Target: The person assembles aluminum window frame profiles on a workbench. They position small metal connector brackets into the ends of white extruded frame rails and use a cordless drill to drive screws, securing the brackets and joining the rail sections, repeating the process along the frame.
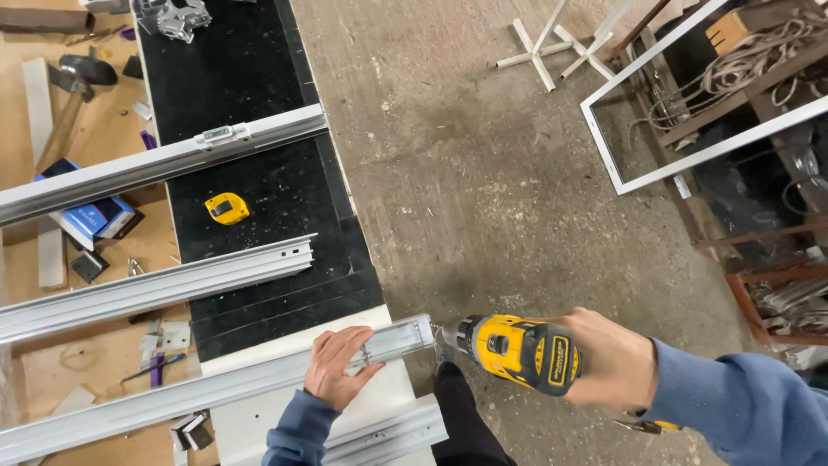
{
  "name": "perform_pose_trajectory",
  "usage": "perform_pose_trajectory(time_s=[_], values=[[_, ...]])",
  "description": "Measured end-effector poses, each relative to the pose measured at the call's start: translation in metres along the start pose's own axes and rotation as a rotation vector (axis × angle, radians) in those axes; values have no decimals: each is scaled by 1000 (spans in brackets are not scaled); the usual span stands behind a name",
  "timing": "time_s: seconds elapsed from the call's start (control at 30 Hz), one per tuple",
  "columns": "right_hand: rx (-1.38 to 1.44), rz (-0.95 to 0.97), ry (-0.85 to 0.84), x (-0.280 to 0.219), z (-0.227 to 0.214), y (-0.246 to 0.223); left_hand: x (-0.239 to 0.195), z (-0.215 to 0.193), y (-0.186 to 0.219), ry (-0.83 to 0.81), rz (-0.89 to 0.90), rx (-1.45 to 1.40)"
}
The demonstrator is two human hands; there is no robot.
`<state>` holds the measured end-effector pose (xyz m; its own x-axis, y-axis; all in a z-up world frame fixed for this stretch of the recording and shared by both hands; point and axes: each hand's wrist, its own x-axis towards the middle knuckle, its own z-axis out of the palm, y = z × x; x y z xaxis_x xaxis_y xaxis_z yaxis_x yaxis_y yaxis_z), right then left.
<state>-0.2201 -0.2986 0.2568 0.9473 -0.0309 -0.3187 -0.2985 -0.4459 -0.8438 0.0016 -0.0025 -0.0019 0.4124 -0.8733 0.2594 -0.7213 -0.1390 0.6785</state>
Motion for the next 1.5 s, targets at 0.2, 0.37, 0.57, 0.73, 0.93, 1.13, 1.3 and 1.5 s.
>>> perform_pose_trajectory(time_s=[0.2,0.37,0.57,0.73,0.93,1.13,1.3,1.5], values=[[-129,330,-49,13,20,6,1,-4,2,4,32,-13],[-344,381,19,12,36,31,0,-3,0,24,23,-36],[-423,442,73,23,43,23,-2,-2,-1,31,37,-50],[-438,454,42,30,43,22,-2,-2,-1,43,39,-59],[-382,540,1,49,43,-5,-2,-2,-3,13,44,-61],[-659,372,-100,41,44,47,-2,0,-2,0,25,-58],[-504,523,-12,56,50,29,-1,-2,-2,16,41,-63],[-493,526,-17,66,52,32,-2,1,-4,25,46,-59]])
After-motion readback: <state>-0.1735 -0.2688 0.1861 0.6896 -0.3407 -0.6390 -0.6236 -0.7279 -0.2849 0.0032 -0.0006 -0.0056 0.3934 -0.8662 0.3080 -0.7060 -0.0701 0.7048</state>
